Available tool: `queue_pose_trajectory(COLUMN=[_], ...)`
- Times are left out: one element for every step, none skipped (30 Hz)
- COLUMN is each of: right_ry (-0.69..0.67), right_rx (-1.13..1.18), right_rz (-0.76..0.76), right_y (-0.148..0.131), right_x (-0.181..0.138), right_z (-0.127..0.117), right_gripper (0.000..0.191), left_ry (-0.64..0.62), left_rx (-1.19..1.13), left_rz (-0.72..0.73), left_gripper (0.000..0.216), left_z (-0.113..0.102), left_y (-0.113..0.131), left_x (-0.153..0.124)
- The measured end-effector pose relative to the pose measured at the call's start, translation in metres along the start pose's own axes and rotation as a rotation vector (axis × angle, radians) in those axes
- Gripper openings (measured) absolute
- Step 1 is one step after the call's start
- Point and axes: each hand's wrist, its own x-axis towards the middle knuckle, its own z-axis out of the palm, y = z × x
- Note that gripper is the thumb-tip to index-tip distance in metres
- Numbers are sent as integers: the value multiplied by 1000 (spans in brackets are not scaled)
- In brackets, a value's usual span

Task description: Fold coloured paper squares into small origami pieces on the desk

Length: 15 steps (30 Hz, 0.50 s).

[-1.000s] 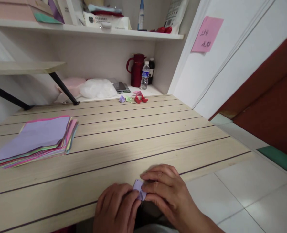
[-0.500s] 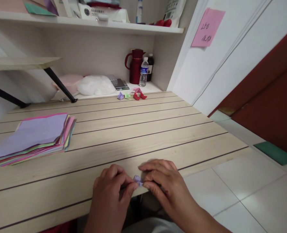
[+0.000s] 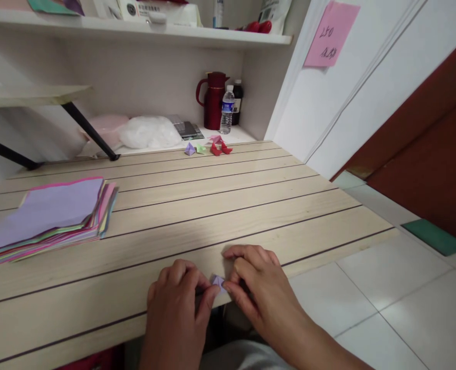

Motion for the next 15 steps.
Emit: queue_pose_trajectory(right_ry=[0, -1, -5, -10, -18, -27, -34, -39, -39, -42, -47, -54, -59, -65, -71], right_rx=[5, 9, 13, 15, 11, 3, -9, -20, -25, -22, -8, 13, 29, 47, 67], right_rz=[-1, -2, -4, -6, -5, -3, -1, 0, -1, -3, -11, -22, -34, -48, -63], right_y=[0, 1, 0, 0, -1, -2, -3, -4, -4, -5, -4, -3, -2, 1, 3], right_x=[0, 0, 0, 1, 1, 1, 0, 0, -1, -1, -2, -3, -4, -4, -5], right_z=[0, 0, 0, 0, 0, 0, 0, 0, 1, 1, 2, 3, 4, 6, 7], right_gripper=[14, 14, 14, 15, 15, 15, 14, 12, 9, 9, 10, 13, 15, 18, 20], left_ry=[-12, -20, -23, -24, -23, -20, -18, -19, -25, -34, -46, -61, -67, -70, -70], left_rx=[15, 30, 46, 65, 87, 118, 159, 206, 254, 298, 330, 349, 362, 365, 358], left_rz=[9, 16, 19, 21, 25, 26, 25, 20, 12, 4, -3, -7, -12, -14, -16], left_gripper=[14, 15, 16, 16, 17, 17, 16, 15, 15, 14, 14, 13, 13, 13, 14], left_z=[0, 1, 1, 0, 0, -2, -3, -4, -6, -7, -8, -9, -9, -9, -9], left_y=[-2, -3, -3, -2, 0, 3, 7, 11, 15, 19, 21, 23, 23, 22, 21], left_x=[-1, -1, -1, -1, 0, 0, 1, 3, 4, 5, 5, 5, 5, 4, 3])
